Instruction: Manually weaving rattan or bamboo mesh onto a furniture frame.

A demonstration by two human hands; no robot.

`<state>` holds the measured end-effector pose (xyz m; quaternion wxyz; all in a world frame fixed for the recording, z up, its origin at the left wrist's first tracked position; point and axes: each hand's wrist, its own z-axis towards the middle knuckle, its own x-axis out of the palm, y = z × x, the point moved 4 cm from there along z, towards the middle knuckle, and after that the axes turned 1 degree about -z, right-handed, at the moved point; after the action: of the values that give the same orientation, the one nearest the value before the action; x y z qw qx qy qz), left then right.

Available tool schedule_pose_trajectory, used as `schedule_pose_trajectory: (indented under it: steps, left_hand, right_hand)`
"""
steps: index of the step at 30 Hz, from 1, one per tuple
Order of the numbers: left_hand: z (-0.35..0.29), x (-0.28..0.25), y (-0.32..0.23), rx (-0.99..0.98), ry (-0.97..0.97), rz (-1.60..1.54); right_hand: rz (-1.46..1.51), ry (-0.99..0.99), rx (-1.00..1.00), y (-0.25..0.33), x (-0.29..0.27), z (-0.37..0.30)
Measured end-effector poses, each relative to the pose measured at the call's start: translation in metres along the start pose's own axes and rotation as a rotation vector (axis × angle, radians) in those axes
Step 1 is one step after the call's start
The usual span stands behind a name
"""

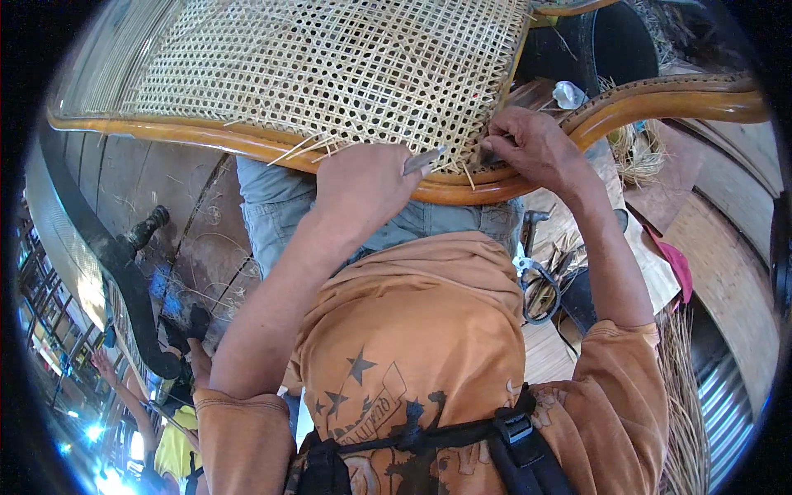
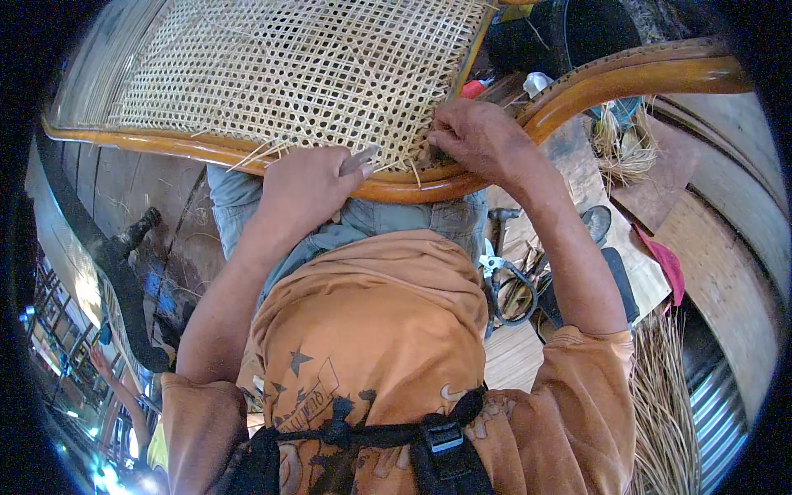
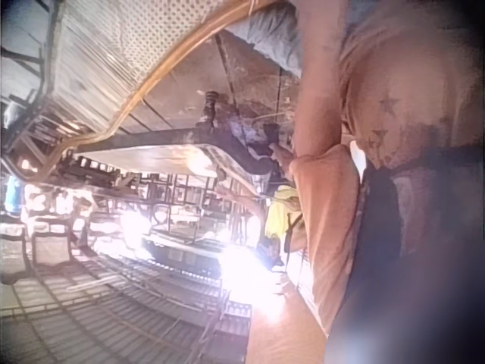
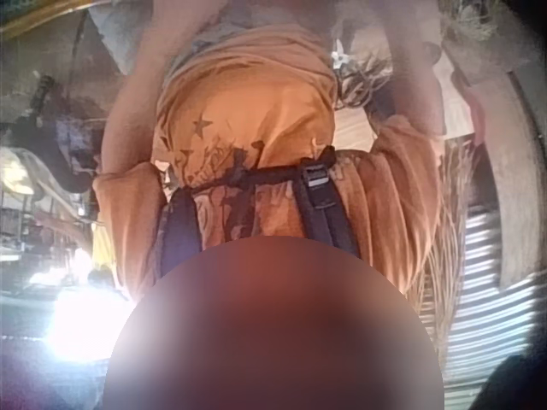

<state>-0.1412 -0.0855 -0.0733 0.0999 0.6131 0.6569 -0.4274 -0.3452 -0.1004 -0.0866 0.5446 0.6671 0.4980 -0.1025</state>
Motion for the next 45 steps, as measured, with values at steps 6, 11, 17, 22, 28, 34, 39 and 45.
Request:
schedule_pose_trajectory:
  steps: [6, 11, 17, 22, 28, 34, 39, 45]
  left_hand:
    - [-0.004, 0.012, 0.0, 0.036, -0.108, 0.084]
    - [-0.003, 0.009, -0.003, 0.063, -0.106, 0.102]
    - [-0.004, 0.008, -0.001, 0.119, -0.082, 0.114]
    - [-0.005, 0.004, -0.002, 0.153, -0.038, 0.12]
    - [-0.001, -0.043, -0.008, -0.051, 0.007, -0.295]
    - [0.052, -0.003, -0.038, 0.204, 0.001, -0.425]
    - [0.065, 0.005, -0.054, 0.196, 0.124, -0.434]
    - [0.053, 0.012, -0.054, -0.017, 0.283, -0.649]
  right_hand:
    - [-0.017, 0.017, -0.043, 0.0, 0.002, 0.001]
    - [-0.008, -0.055, -0.091, -0.003, 0.005, 0.0]
    - [-0.146, -0.029, -0.04, -0.004, 0.011, 0.0]
    - [-0.106, -0.023, -0.003, -0.004, 0.008, -0.002]
    - [-0.126, -0.198, -0.055, 0.012, -0.009, -0.024]
    - [-0.183, -0.217, 0.041, 0.021, -0.008, -0.03]
    - [-0.133, -0.329, -0.004, 0.011, -0.005, -0.038]
    - [0.582, -1.172, 0.32, -0.021, -0.028, -0.117]
